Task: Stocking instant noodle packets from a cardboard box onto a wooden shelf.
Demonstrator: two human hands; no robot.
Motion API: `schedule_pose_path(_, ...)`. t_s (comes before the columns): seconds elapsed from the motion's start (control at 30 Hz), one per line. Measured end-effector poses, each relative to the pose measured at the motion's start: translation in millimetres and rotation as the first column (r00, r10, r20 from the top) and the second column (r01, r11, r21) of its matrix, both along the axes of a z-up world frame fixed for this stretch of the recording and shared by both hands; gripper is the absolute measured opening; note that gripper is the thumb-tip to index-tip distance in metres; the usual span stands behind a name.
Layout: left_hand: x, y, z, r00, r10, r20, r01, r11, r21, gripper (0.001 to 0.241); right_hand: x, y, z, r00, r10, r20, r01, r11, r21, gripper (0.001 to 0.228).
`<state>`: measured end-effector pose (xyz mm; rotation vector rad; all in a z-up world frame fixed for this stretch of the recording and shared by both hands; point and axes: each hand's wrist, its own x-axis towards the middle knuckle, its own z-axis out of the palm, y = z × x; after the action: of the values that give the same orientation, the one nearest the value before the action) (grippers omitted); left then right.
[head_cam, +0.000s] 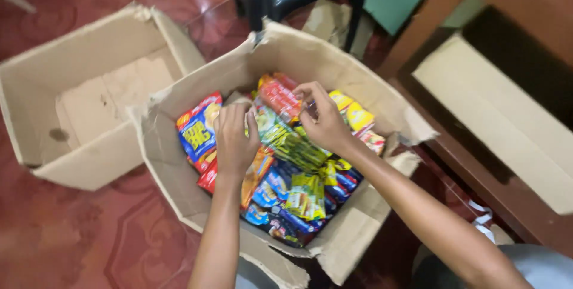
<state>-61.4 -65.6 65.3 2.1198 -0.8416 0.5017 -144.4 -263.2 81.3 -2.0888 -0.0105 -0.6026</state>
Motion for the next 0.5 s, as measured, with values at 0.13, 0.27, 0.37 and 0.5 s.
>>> schedule_pose_path(0.13, 11.2, 20.3, -4.2, 0.993, 0.089, -0.071, -0.094, 0.993, -0.065, 0.013, 30.0, 24.4, -47.2, 0.990, 0.073, -0.124, -0.065, 0.995, 0.069, 0.033)
schedule_pose_path(0.27, 9.3, 31.2, -7.4, 0.991, 0.109, -0.082, -0.111, 0.994, -0.016, 0.012, 68.9, 25.4, -118.0, 0.979, 0.158, -0.127, -0.159, 0.987, 0.005, 0.037)
schedule_pose_path(0.37, 14.7, 33.7, -11.7, 0.984, 0.162, -0.078, -0.162, 0.987, 0.004, 0.020, 100.5, 28.2, -163.0, 0.914, 0.309, -0.262, -0.365, 0.909, -0.202, 0.049)
schedule_pose_path(0.5, 16.6, 33.9, -14.3, 0.970, 0.234, -0.068, -0.229, 0.971, 0.075, 0.024, 120.8, 41.3, -180.0, 0.757, 0.250, -0.603, -0.581, 0.680, -0.447, 0.090)
